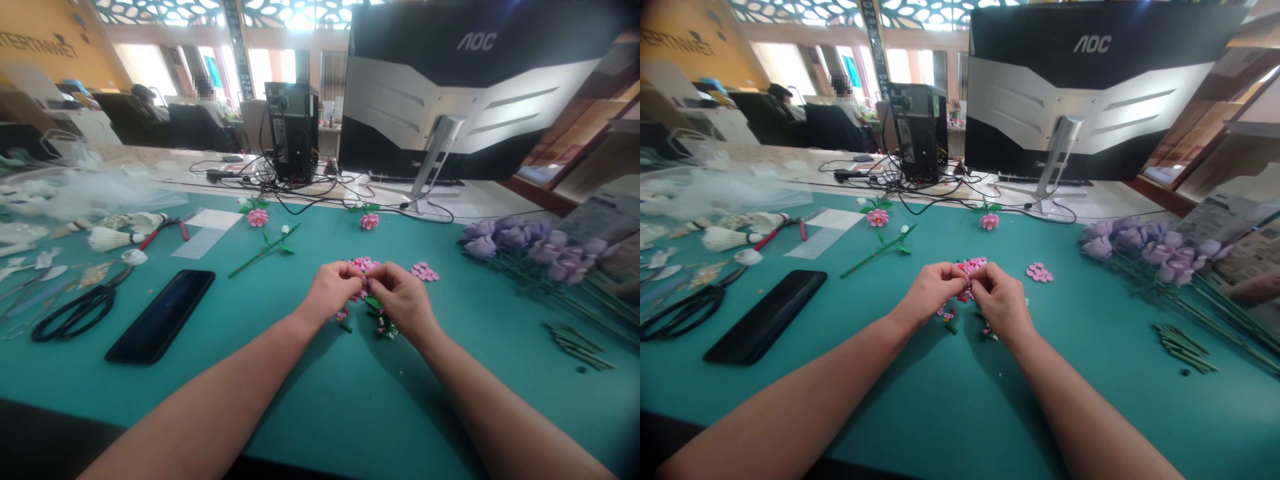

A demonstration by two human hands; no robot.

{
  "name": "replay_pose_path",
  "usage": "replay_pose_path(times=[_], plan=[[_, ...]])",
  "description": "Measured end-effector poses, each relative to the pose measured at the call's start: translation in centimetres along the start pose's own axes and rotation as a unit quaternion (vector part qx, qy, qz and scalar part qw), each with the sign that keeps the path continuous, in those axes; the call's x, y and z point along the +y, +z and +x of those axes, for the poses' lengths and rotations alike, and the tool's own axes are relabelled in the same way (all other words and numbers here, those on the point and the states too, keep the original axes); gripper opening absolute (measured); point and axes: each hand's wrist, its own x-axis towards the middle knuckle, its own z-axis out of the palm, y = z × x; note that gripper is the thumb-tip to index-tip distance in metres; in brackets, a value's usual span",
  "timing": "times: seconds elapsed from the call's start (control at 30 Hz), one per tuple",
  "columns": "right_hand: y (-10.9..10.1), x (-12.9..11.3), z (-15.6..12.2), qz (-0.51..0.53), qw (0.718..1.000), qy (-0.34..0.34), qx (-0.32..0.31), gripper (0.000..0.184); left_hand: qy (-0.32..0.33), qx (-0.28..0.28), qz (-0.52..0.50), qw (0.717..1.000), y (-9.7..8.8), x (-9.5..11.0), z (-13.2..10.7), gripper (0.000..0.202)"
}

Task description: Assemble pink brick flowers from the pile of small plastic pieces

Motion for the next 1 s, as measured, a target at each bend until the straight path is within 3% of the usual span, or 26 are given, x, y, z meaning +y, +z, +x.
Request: replay_pose_path(times=[0.33,0.6,1.0], plan=[[0.3,-0.3,-0.1,-0.055,0.998,-0.018,0.013,0.005,-0.001,0.005,0.013,1.000,0.1,-0.5,0.1,0.005],[0.2,0.0,0.1,0.047,0.998,-0.002,-0.028,0.014,-0.007,0.000,-0.044,0.999,0.0,-0.8,0.5,0.007],[-0.5,-0.7,0.0,0.069,0.997,-0.041,0.003,0.009,0.033,-0.020,-0.019,0.999,-0.3,0.5,-0.4,0.011]])
